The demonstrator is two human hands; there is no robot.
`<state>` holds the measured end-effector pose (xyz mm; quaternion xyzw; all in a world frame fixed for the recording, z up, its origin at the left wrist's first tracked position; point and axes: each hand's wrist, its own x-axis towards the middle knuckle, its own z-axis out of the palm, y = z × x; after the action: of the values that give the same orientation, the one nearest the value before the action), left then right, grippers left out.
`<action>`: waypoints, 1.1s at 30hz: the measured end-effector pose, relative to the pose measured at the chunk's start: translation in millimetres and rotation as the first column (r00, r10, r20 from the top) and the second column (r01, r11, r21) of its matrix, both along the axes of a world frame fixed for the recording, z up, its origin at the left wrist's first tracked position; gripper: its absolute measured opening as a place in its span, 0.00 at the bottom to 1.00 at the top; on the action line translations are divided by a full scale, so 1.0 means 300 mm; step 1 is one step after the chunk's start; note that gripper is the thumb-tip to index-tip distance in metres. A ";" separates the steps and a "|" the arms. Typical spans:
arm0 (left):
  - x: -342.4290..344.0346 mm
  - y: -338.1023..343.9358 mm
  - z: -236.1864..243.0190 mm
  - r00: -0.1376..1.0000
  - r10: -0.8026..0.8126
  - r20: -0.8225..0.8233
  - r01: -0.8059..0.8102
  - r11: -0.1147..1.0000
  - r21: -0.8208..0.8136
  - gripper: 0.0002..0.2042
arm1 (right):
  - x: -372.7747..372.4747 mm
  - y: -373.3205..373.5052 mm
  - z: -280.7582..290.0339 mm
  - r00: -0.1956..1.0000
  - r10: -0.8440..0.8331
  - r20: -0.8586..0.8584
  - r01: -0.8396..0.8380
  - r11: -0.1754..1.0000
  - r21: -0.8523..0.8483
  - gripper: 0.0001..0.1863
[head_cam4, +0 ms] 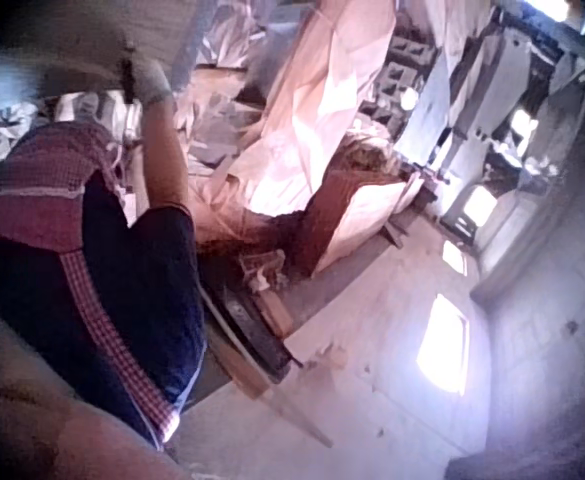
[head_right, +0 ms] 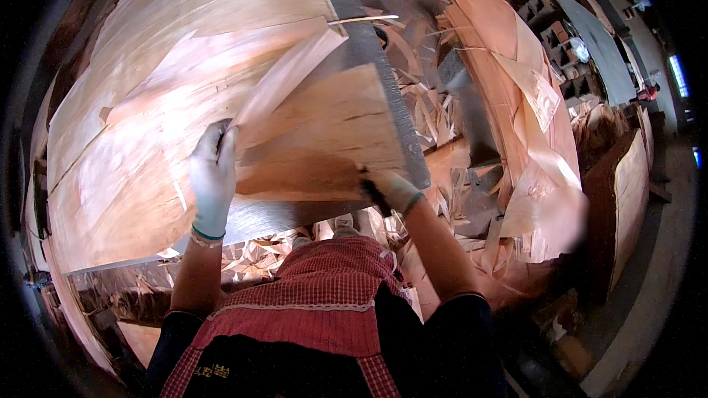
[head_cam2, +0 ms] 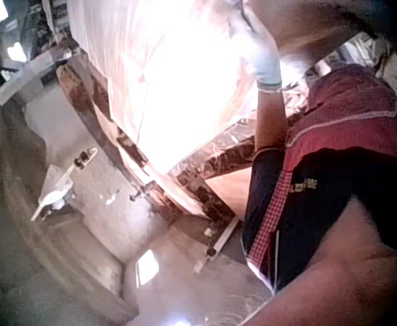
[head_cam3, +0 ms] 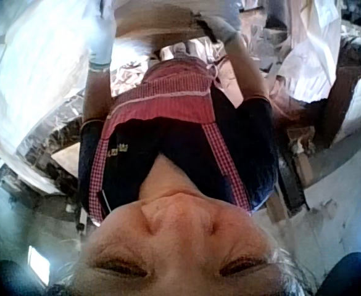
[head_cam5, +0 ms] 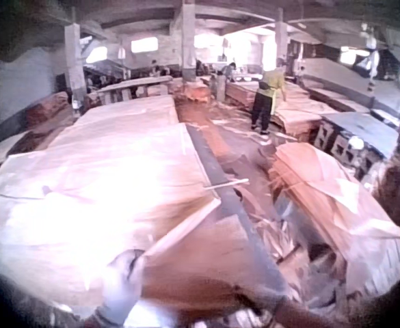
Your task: The person prepares wood veneer by applying tape to a sheet, cutting around a template with a utility knife, and peeling away excess material. The person then picks up the cut veneer sheet and moves it to another stack in the workshop.
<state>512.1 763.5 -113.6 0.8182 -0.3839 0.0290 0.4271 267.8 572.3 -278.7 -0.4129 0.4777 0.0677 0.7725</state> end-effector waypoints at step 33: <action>1.633 0.261 -0.571 0.836 -0.223 0.501 -0.154 0.781 0.605 0.20 | -0.174 0.414 0.126 0.628 -0.764 0.151 0.497 0.244 -0.833 0.13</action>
<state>1002.0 841.9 -284.9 0.8612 -0.4927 0.1247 0.0051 215.7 696.6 -240.9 -0.4724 0.6810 -0.4224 0.3670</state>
